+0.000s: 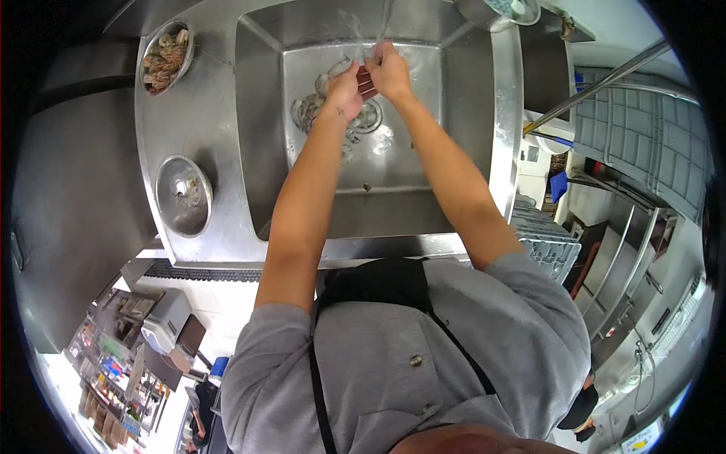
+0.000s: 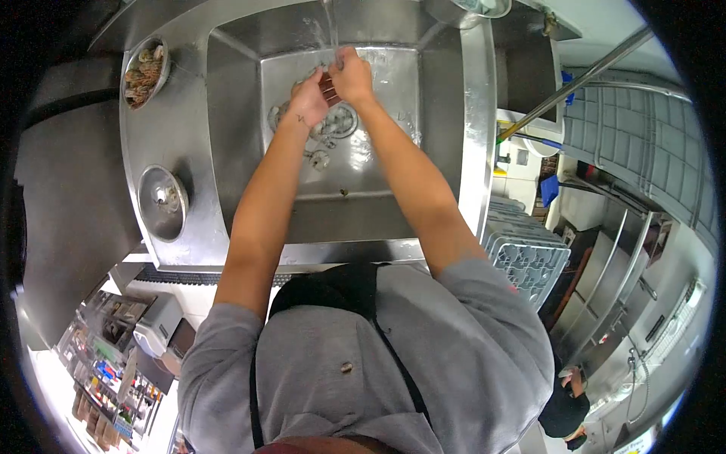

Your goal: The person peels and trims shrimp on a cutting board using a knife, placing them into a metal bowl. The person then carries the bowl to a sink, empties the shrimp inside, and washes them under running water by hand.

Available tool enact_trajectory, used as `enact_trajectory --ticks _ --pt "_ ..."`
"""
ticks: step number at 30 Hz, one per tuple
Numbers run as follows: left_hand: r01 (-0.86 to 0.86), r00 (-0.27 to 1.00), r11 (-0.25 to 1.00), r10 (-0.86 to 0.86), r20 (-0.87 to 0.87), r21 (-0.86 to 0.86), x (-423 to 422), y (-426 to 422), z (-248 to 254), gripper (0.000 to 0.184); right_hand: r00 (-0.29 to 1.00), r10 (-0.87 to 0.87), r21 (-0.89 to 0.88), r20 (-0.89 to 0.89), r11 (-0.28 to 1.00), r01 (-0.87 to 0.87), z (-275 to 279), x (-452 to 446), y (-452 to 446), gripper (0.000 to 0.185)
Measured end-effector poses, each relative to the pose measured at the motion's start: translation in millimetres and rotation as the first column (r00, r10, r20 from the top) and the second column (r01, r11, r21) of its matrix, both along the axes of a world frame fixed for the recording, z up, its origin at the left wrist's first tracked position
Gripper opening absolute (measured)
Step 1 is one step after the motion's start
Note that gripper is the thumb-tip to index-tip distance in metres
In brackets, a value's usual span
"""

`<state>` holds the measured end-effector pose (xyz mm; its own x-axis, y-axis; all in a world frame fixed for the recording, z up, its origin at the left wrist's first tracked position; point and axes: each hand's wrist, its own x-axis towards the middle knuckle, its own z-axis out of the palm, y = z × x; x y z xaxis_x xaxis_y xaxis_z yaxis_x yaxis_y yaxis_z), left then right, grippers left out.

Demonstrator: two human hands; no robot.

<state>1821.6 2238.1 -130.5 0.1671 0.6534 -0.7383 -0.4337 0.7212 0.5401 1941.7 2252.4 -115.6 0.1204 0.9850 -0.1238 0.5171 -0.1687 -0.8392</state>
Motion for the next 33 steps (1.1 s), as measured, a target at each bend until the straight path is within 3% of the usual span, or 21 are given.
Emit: enact_trajectory --ticks 2,3,11,13,16,19,21,23,25,27,30,33 --pt "-0.199 0.946 0.979 0.180 0.271 0.044 15.6 9.5 -14.6 0.027 1.000 -0.025 0.047 0.008 0.999 0.025 20.7 5.4 -10.3 0.032" --pt "-0.264 0.937 0.964 0.262 0.229 -0.024 24.6 12.4 -1.4 0.023 0.999 -0.042 0.064 -0.028 0.997 0.044 28.9 8.0 -15.9 0.032" --pt "-0.179 0.963 0.966 0.133 0.236 0.188 18.5 -4.3 15.0 0.008 0.998 -0.046 0.127 0.054 0.991 0.038 20.1 25.1 -35.5 0.030" --pt "-0.186 0.964 0.957 0.135 0.227 0.221 15.6 -8.3 15.7 0.008 0.979 -0.019 0.309 0.201 0.950 -0.045 20.6 27.2 -39.0 0.035" --pt "-0.133 0.969 0.948 0.063 0.239 0.289 10.0 -11.5 21.5 0.008 0.997 -0.011 0.379 0.074 0.925 -0.017 30.6 21.8 -42.3 0.043" --pt "-0.082 0.983 0.940 0.022 0.182 0.331 7.3 -10.5 28.5 0.007 0.978 0.104 0.429 0.179 0.887 -0.172 38.5 23.6 -36.2 0.046" --pt "-0.079 0.978 0.932 0.004 0.208 0.354 4.1 -6.1 29.7 0.009 0.982 0.112 0.419 0.151 0.893 -0.167 40.5 22.9 -33.5 0.042" --pt "-0.136 0.967 0.934 0.053 0.248 0.331 4.5 -0.4 27.3 0.012 0.985 0.122 0.413 0.122 0.896 -0.162 42.7 21.5 -32.9 0.039" --pt "-0.194 0.953 0.933 0.105 0.285 0.304 4.3 6.9 25.7 0.015 0.967 0.072 0.527 0.243 0.827 -0.194 42.0 20.9 -36.3 0.034" --pt "-0.332 0.875 0.929 0.239 0.421 0.164 6.5 11.6 24.3 0.018 0.957 0.057 0.552 0.286 0.806 -0.213 42.1 22.1 -42.9 0.032" --pt "-0.427 0.834 0.901 0.357 0.421 0.082 18.2 11.8 62.1 0.011 0.955 0.016 0.573 0.298 0.796 -0.192 41.3 23.6 -47.8 0.030" --pt "-0.341 0.872 0.927 0.249 0.421 0.158 13.1 17.6 56.4 0.015 0.982 -0.032 0.562 0.185 0.823 -0.079 44.7 21.6 -40.3 0.026"
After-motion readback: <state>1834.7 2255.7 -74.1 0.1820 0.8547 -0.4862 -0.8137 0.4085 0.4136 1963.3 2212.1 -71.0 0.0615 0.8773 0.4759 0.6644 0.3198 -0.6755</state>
